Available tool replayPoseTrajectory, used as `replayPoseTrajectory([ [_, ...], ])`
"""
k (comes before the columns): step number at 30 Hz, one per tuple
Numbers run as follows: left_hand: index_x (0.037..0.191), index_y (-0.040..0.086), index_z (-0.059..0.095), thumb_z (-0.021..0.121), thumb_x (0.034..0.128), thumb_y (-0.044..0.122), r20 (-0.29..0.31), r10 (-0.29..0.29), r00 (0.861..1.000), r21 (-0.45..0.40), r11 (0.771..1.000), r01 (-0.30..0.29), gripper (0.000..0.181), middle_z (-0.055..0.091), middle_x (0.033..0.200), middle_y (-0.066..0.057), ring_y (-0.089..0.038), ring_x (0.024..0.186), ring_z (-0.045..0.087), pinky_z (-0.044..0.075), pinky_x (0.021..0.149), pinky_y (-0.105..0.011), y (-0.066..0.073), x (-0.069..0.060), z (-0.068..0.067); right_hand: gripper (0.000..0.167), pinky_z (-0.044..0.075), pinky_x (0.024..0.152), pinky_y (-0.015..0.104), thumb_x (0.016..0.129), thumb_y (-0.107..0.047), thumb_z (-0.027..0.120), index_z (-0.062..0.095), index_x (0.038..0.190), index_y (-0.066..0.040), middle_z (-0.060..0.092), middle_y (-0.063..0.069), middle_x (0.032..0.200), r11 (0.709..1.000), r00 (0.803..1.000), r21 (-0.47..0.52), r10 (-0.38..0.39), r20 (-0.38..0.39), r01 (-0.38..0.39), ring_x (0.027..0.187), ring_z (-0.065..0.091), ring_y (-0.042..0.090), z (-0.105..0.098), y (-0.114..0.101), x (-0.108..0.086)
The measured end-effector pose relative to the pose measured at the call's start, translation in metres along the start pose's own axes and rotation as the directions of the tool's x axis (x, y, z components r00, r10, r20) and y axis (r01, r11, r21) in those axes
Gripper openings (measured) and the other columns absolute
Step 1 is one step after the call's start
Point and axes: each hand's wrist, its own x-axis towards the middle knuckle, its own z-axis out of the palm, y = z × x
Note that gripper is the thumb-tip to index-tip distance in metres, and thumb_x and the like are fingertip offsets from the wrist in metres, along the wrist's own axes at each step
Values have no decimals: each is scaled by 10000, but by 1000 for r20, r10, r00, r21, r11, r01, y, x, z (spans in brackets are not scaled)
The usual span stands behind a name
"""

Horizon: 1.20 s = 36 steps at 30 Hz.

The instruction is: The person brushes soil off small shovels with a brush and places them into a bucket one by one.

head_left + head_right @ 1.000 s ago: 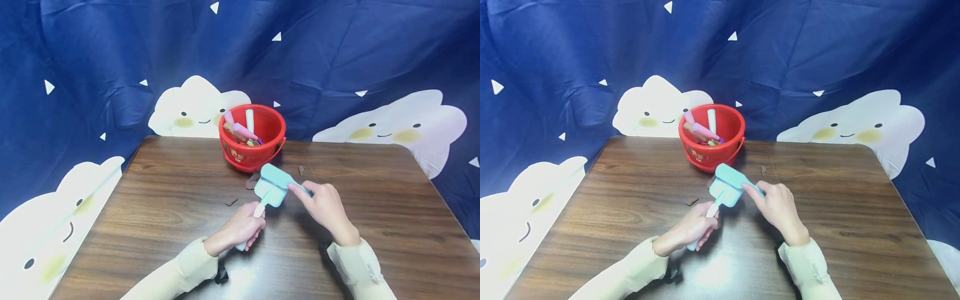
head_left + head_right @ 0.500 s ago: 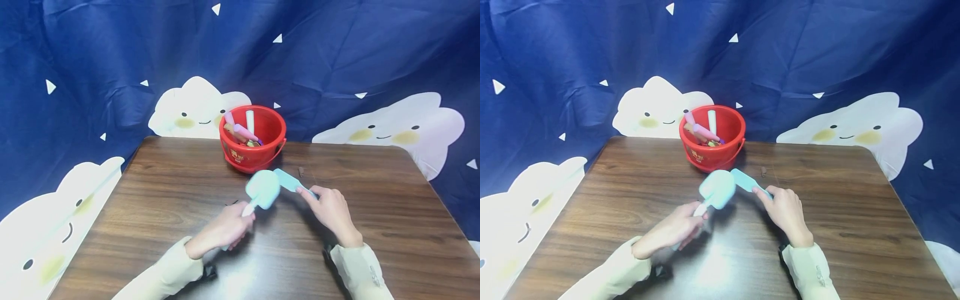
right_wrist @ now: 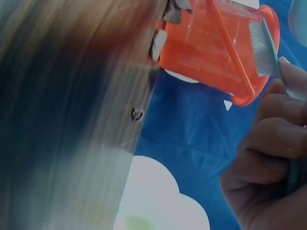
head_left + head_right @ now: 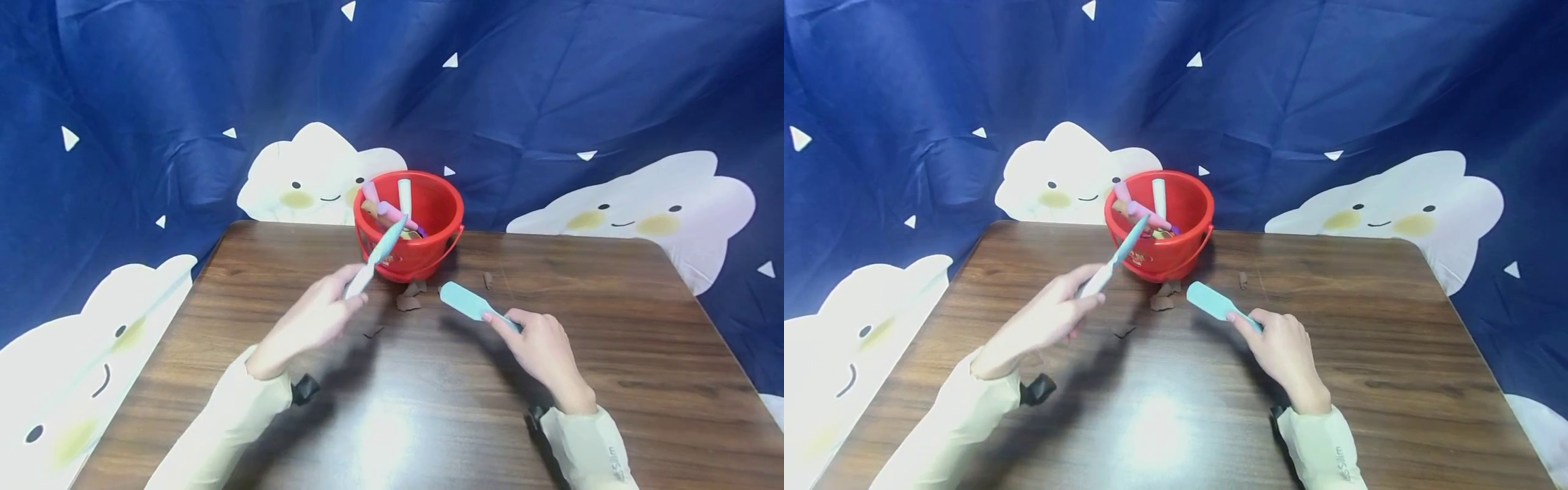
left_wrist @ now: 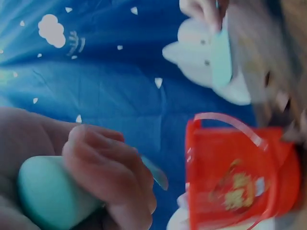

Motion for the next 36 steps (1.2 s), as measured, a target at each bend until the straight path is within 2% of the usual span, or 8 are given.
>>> replayPoseTrajectory([
  [6,1291,137,565,590,877,180,-171,93,981,224,973,-53,417,627,996,-59,-216,813,569,484,712,-344,13,37,-7,365,269,445,285,919,-462,587,623,696,-176,315,-93,484,999,996,-31,40,75,-38,491,344,128,-11,12,-6],
  [10,1234,103,619,626,847,155,-258,179,949,375,924,-73,391,659,1076,-74,-241,942,596,511,819,-396,20,65,0,387,304,462,304,955,-484,513,687,851,-154,430,-46,537,994,980,-80,85,180,-71,555,426,169,-19,25,-12],
  [13,1183,104,651,655,841,166,-290,218,932,442,894,-72,348,682,1029,-73,-246,906,617,527,780,-413,23,83,6,393,358,488,347,962,-492,493,707,932,-164,577,13,639,990,969,-115,107,223,-83,638,543,229,-21,33,-15],
  [16,1144,122,674,679,827,170,-315,249,916,476,876,-74,321,680,967,-77,-237,824,622,531,696,-400,23,97,10,358,382,505,370,959,-470,511,704,905,-173,610,23,677,989,965,-127,106,238,-78,655,570,242,-21,38,-18],
  [23,1126,99,679,699,829,172,-305,287,908,522,848,-92,307,709,1023,-62,-238,898,637,543,751,-380,21,117,16,288,446,593,463,959,-375,553,706,915,-135,666,46,741,993,972,-107,73,225,-50,679,603,258,-20,45,-21],
  [28,1270,89,548,734,817,162,-340,246,908,403,910,-95,495,541,1254,-115,-251,1094,558,531,916,-391,12,116,11,276,469,669,544,979,-264,527,704,960,-52,704,131,824,996,983,-89,39,179,-23,752,654,357,-17,42,-22],
  [31,1356,87,445,755,799,138,-381,198,903,304,949,-80,640,397,1332,-144,-265,1106,542,529,943,-396,5,110,4,253,462,691,567,982,-186,508,696,955,-19,692,173,844,995,988,-95,23,150,-9,800,651,417,-16,39,-24],
  [36,1411,98,377,754,796,127,-389,140,910,268,963,-34,721,328,1361,-146,-292,1042,576,521,958,-407,-9,91,-9,197,456,700,578,962,-114,521,674,919,1,659,186,834,994,995,-110,-7,95,17,833,631,448,-12,38,-27],
])
